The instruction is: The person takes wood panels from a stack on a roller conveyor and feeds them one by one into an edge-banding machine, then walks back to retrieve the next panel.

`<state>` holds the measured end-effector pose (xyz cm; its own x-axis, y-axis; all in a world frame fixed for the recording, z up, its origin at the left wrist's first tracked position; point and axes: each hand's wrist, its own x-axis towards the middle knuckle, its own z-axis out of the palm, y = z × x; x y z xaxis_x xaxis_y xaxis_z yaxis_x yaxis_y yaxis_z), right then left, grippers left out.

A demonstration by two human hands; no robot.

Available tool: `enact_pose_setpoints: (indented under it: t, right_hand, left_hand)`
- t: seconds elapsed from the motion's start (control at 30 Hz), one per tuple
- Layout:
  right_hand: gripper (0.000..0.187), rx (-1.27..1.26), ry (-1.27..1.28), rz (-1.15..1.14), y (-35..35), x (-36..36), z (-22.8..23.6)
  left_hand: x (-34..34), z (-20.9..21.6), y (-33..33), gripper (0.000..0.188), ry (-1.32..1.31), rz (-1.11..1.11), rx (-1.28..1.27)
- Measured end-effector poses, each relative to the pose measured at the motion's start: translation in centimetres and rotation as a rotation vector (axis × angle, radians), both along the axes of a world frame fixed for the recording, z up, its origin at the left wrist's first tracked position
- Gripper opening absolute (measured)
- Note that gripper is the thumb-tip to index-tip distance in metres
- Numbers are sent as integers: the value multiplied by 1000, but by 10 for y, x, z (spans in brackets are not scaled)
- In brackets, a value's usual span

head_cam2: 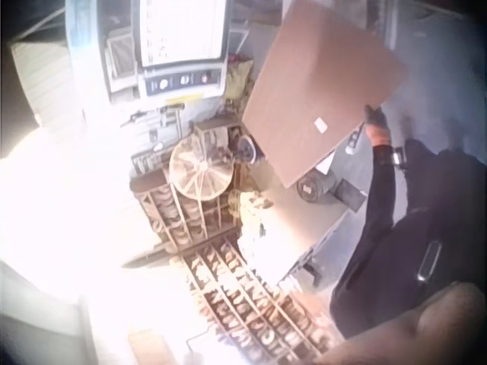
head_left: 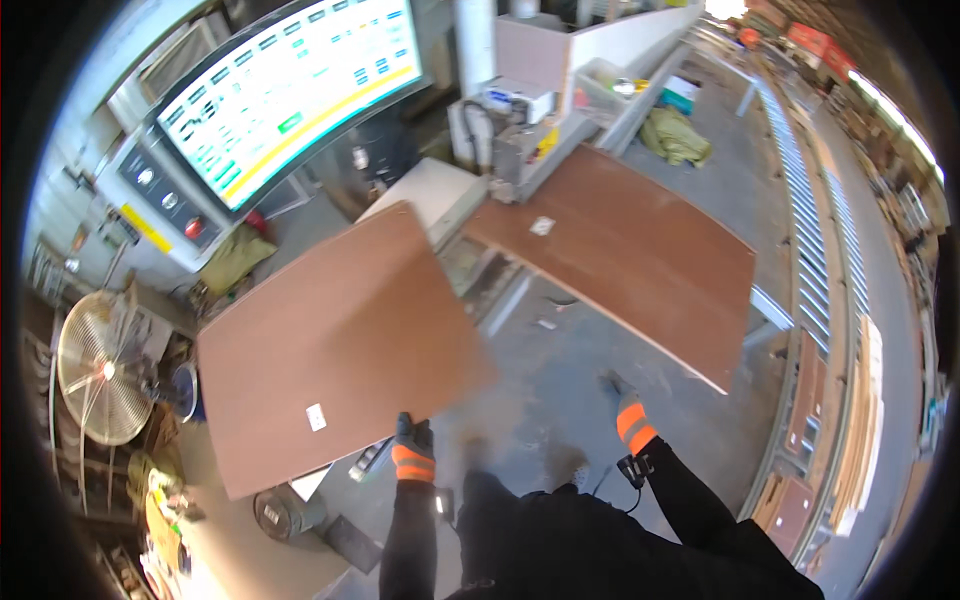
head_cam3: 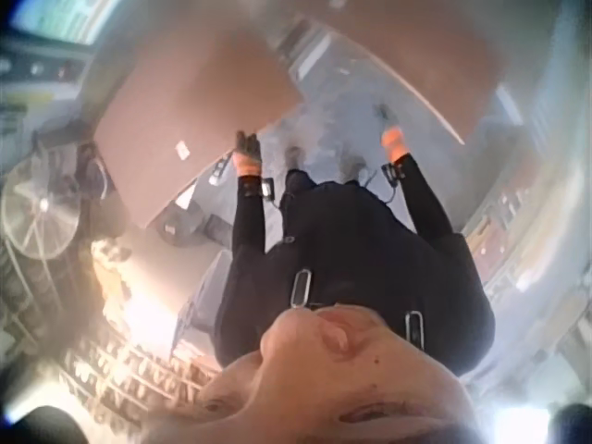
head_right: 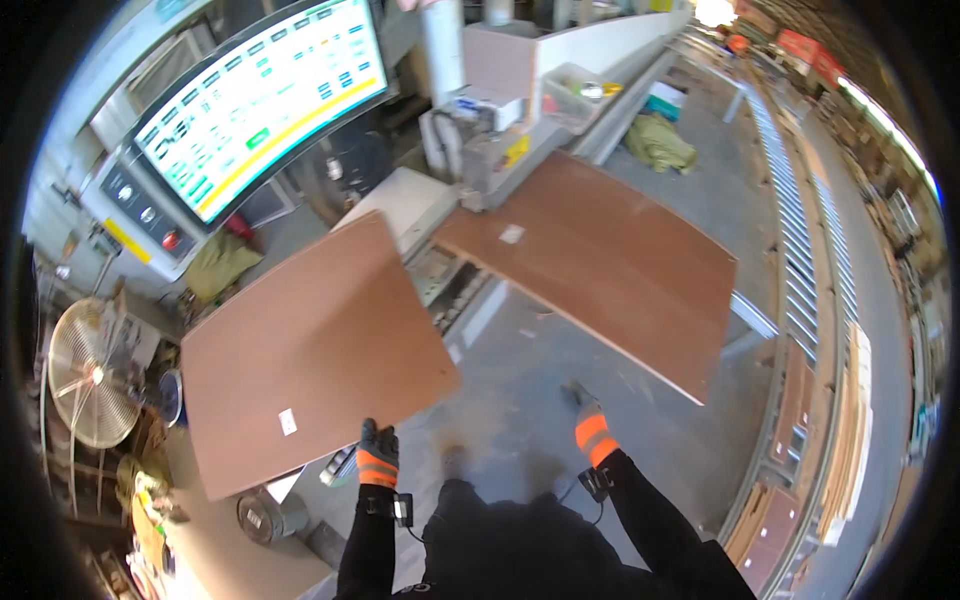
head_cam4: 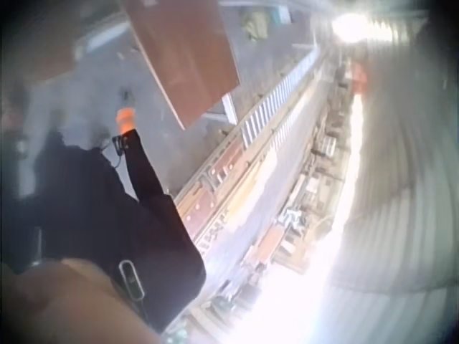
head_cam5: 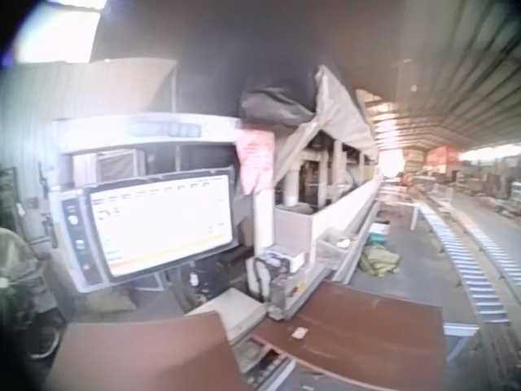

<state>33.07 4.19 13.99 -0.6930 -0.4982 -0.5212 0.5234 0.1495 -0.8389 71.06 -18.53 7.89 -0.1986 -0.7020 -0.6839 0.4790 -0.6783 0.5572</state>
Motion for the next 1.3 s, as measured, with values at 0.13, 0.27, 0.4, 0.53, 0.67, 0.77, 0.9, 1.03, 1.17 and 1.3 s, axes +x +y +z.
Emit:
enact_pose_setpoints:
  t: [0.13,0.27,0.4,0.53,0.67,0.77,0.9,1.03,1.17,1.3]
  right_hand:
    - [36,-28,-192,255,-83,37,-51]
    - [42,195,-501,467,-186,114,-22]
    - [43,-322,-702,626,-224,172,-9]
    - [50,-184,-613,568,-207,183,53]
    - [49,-256,-497,550,-196,163,37]
    - [47,-141,-506,545,-170,137,56]
    - [45,-93,-435,400,-98,81,41]
    - [43,-29,-281,230,9,22,12]
    - [41,101,11,-82,143,-21,-50]
    - [54,-133,-123,-459,247,-6,-119]
  left_hand:
    - [46,12,36,29,95,13,-93]
    - [153,-4,50,30,159,160,-134]
    - [246,10,33,35,117,434,-28]
    - [286,49,0,37,-3,526,83]
    - [311,60,-21,45,28,588,125]
    - [315,54,-17,56,97,613,145]
    - [281,44,-6,62,190,589,241]
    - [230,23,23,43,258,330,31]
    - [156,-32,74,38,173,20,-136]
    - [143,-83,113,40,-4,-265,-416]
